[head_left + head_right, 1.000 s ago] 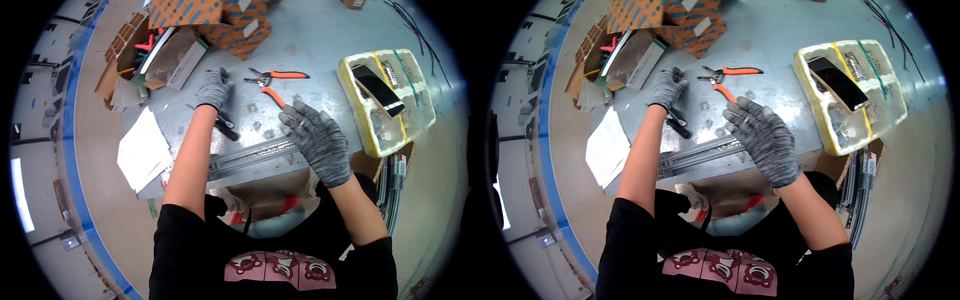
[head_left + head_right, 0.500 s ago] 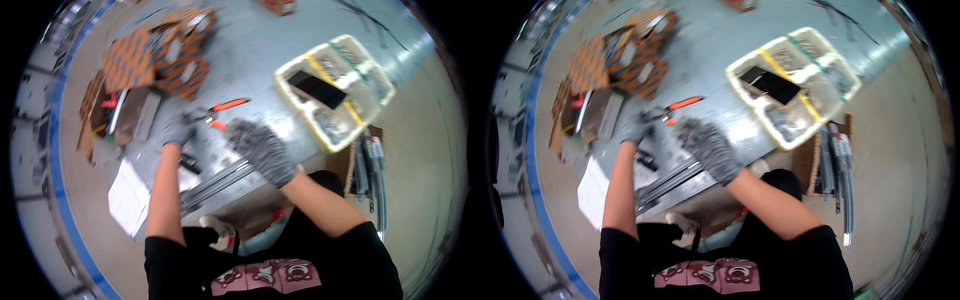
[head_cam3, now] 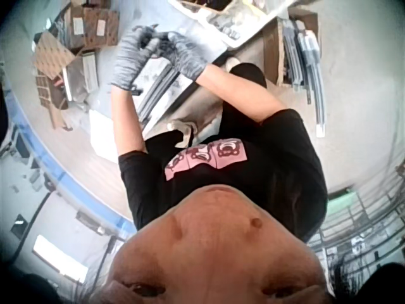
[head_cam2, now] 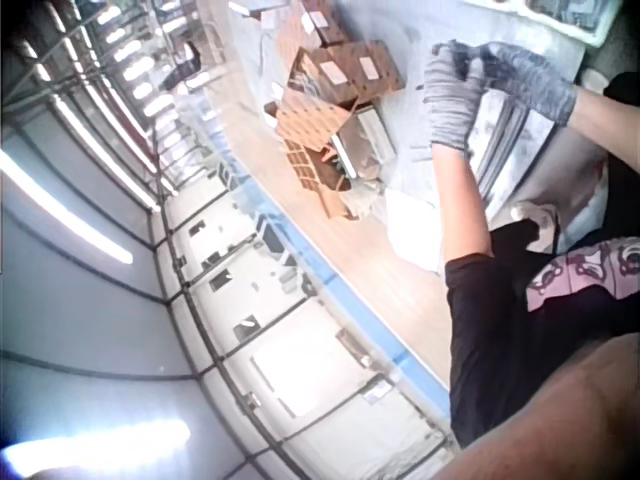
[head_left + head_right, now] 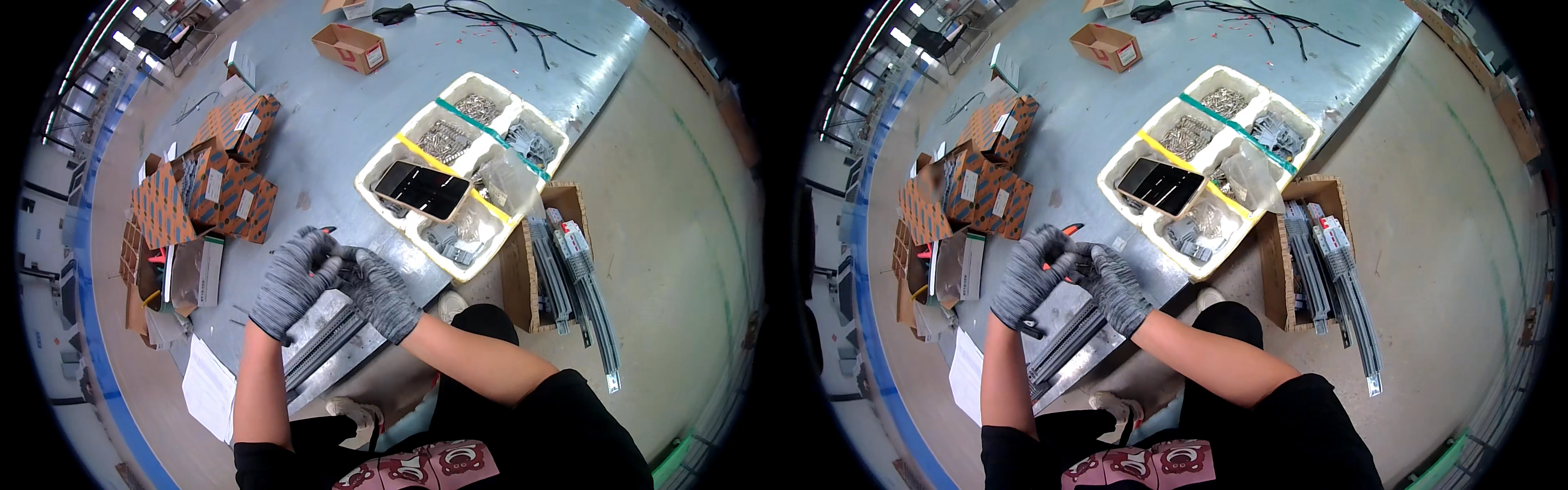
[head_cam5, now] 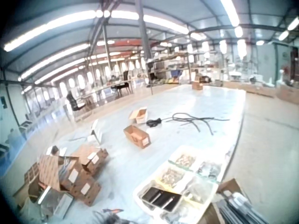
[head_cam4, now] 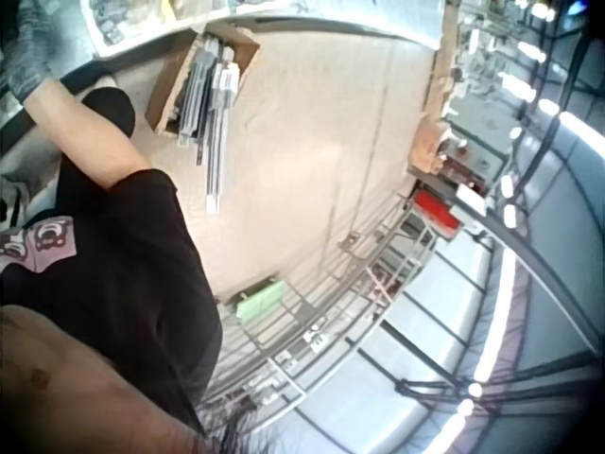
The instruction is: The person assembles an electrical component by inserting screws into a DIN rail-mounted device. They retrieve screws from a compartmentalized parts tray, place them into the device, and use a screwdriver to tighten them. The person also handles a small black rectangular object and organizes parts within the tray.
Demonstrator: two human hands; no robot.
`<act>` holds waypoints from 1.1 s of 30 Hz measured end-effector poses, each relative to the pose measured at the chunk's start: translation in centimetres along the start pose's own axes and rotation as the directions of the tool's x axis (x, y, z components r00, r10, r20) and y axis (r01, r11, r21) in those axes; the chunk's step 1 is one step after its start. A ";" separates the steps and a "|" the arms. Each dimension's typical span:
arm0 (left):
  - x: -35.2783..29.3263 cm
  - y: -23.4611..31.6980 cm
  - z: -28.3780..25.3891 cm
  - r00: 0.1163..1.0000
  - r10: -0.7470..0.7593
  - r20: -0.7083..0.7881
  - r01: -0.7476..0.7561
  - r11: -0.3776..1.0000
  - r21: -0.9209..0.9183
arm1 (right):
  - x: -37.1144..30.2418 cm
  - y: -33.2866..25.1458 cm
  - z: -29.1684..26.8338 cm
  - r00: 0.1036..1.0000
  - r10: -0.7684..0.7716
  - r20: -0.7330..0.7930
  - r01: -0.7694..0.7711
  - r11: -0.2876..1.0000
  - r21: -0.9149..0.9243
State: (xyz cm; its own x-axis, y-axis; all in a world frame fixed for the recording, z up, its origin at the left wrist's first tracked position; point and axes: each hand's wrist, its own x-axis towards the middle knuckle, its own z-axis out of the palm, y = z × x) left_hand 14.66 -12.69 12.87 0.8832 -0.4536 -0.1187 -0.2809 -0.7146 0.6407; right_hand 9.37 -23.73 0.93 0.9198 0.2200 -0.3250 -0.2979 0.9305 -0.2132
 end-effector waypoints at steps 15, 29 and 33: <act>14.5 5.0 7.8 0.786 0.463 0.409 -0.559 0.815 0.152 | -8.1 -10.3 1.0 0.998 0.008 0.065 -0.018 0.988 0.156; 14.5 -0.4 2.1 0.974 0.104 -0.200 -0.217 0.675 -0.705 | -6.8 -18.3 -0.8 0.880 -0.468 -0.085 0.469 0.883 -0.006; 14.5 -0.5 2.3 0.966 0.076 -0.248 -0.236 0.653 -0.720 | -5.5 -18.6 -2.0 0.871 -0.492 -0.008 0.490 0.867 0.090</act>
State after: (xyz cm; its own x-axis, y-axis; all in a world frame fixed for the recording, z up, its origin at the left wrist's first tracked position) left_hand 26.77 -20.12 9.12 0.9249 -0.3601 0.1218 -0.1214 0.0238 0.9923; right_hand 9.36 -42.79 4.82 0.9453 -0.2683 -0.1853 0.2159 0.9409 -0.2611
